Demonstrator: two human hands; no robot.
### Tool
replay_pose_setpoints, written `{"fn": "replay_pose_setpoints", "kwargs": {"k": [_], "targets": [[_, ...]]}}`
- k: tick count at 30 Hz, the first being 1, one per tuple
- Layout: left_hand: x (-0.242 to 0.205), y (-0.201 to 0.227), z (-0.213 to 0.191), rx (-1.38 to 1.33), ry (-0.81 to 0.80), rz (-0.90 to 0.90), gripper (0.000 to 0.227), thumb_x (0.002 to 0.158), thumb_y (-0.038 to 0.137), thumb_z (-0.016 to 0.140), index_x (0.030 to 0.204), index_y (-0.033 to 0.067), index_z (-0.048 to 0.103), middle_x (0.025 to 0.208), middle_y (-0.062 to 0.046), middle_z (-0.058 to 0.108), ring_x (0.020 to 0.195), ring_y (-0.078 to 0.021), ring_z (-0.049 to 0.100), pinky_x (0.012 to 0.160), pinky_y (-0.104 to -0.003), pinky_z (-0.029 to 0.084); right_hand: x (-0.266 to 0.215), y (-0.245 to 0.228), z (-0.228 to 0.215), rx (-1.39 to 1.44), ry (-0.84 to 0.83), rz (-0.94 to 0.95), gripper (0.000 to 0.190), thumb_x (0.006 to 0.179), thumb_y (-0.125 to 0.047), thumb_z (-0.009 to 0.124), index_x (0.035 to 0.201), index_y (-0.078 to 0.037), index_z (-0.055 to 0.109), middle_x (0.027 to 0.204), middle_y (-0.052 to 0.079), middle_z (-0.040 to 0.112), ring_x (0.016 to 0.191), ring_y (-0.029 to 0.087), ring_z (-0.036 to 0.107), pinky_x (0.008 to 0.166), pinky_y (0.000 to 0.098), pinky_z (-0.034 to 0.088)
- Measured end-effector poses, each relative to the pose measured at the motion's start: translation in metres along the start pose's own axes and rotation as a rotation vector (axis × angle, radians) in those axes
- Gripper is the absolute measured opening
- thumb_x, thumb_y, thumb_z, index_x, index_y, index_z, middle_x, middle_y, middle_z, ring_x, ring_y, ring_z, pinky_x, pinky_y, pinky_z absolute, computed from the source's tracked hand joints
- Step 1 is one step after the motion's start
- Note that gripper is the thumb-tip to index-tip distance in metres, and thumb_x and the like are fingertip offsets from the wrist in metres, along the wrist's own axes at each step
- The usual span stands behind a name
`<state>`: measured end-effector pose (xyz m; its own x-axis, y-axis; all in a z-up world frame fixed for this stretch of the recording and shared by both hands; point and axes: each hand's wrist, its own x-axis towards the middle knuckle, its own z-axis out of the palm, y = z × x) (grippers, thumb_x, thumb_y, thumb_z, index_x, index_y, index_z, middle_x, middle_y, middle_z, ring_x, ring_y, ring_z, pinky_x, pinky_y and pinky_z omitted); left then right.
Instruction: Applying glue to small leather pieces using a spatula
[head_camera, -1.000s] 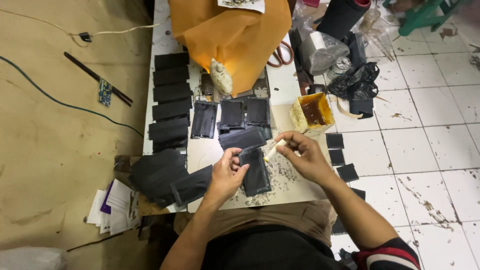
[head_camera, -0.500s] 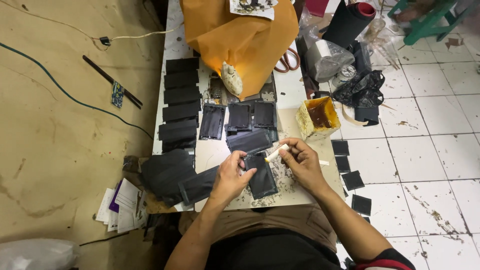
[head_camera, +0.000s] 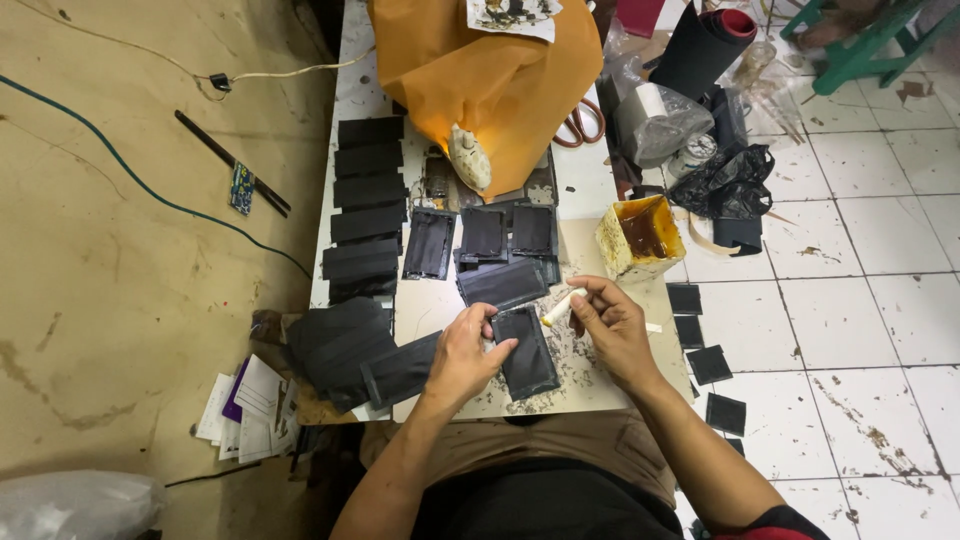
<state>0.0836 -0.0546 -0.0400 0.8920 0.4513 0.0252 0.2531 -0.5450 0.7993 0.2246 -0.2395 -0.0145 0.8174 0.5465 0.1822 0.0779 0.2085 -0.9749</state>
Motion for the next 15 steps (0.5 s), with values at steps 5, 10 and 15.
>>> {"fn": "replay_pose_setpoints", "kwargs": {"k": [5,10,15], "targets": [[0.0,-0.001,0.0,-0.008,-0.001,0.014,0.051,0.074,0.022,0.087,0.117,0.0052,0.064,0.082,-0.01,0.064,0.08,-0.0375,0.07,0.074,-0.048,0.054,0.001,-0.006,0.0,-0.014,-0.004,-0.003,0.027,0.098,-0.003,0.067,0.125,0.004,0.068,0.07,0.011,0.063,0.062,0.016,0.064,0.057,0.0265,0.055],[-0.001,0.0,0.0,-0.005,0.004,0.03,0.052,0.074,0.023,0.087,0.117,0.0059,0.064,0.082,-0.01,0.063,0.08,-0.0377,0.069,0.074,-0.048,0.054,0.002,0.0,-0.005,-0.041,-0.004,-0.005,0.032,0.097,-0.002,0.069,0.128,0.005,0.065,0.071,0.01,0.063,0.062,0.015,0.062,0.058,0.0262,0.054],[0.001,-0.008,0.005,0.014,0.017,0.084,0.053,0.076,0.023,0.087,0.119,0.005,0.062,0.084,-0.013,0.063,0.082,-0.0411,0.069,0.073,-0.051,0.054,0.004,0.023,-0.016,-0.191,-0.034,-0.007,0.029,0.098,-0.001,0.069,0.127,0.003,0.065,0.069,0.01,0.063,0.065,0.015,0.062,0.063,0.0269,0.052]]}}
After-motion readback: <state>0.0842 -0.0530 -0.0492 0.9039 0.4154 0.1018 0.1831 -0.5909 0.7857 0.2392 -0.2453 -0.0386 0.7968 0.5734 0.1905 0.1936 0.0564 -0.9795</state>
